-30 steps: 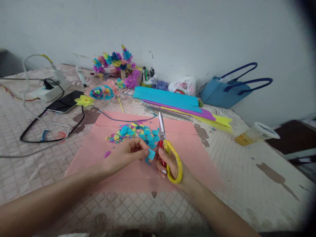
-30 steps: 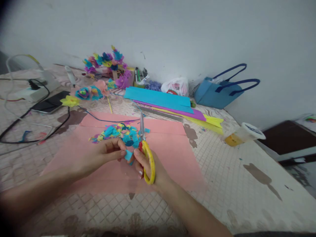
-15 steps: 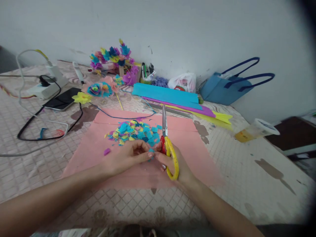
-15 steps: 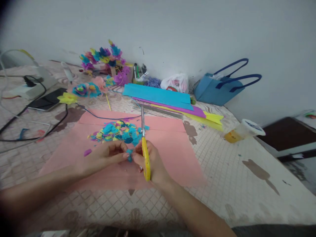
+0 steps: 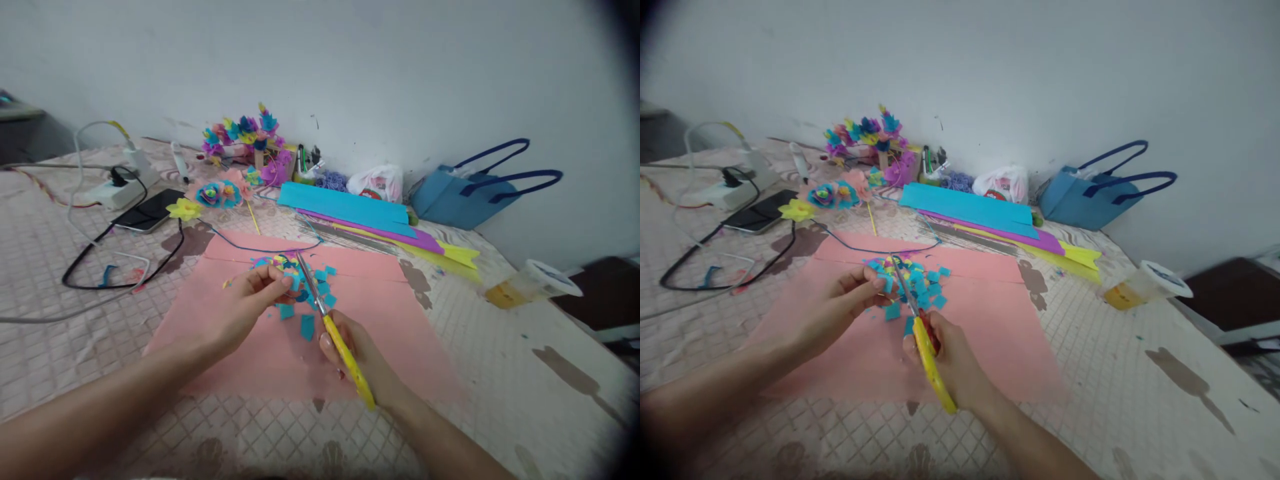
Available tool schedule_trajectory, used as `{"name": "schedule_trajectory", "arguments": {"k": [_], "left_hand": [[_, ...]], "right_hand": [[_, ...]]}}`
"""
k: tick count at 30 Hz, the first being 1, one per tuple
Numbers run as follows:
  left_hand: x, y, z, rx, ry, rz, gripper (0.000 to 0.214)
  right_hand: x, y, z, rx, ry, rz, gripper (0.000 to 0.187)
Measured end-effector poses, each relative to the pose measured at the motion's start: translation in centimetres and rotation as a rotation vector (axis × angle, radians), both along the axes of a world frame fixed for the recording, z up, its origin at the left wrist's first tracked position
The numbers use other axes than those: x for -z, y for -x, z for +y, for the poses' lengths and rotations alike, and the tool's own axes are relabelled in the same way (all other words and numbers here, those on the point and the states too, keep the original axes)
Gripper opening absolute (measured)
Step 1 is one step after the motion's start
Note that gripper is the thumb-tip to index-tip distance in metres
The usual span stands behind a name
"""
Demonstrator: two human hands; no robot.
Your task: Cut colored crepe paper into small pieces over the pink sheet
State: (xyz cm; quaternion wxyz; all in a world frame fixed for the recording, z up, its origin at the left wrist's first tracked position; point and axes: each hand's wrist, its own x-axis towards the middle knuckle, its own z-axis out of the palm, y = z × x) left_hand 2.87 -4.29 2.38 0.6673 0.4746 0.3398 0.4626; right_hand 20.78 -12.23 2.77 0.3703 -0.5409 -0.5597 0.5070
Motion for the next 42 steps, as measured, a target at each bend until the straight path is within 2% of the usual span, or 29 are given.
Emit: {"name": "schedule_trajectory", "arguments": {"k": [6, 16, 24, 32, 37, 42], "left_hand": [[-0.5, 0.2, 0.0, -0.073, 0.034, -0.084, 0.021], [-0.9, 0.2, 0.0, -0.085, 0.059, -0.109, 0.022], [-0.4, 0.2, 0.1, -0.081, 0.04, -0.128, 0.019], [-0.4, 0.2, 0.0, -0.076, 0.047, -0.133, 0.018], [-0.1, 0.3, 0.0, -0.071, 0.03, -0.134, 0.017], [-0.1, 0.3, 0.2, -0.065, 0.03, -0.13, 0.018]], "right_hand": [[0.2, 0.2, 0.0, 0.02, 0.018, -0.028, 0.039], [0.6, 0.8, 0.2, 0.014, 0.021, 0.008, 0.031], [1.1, 0.6, 0.1, 0.032, 0.033, -0.011, 0.027], [1.2, 0.8, 0.2, 0.075, 0.034, -0.036, 0.031], [1.7, 0.4, 0.1, 0.037, -0.002, -0.112, 0.025], [1.8, 0.2, 0.2, 0.029, -0.007, -0.104, 0.027]]}}
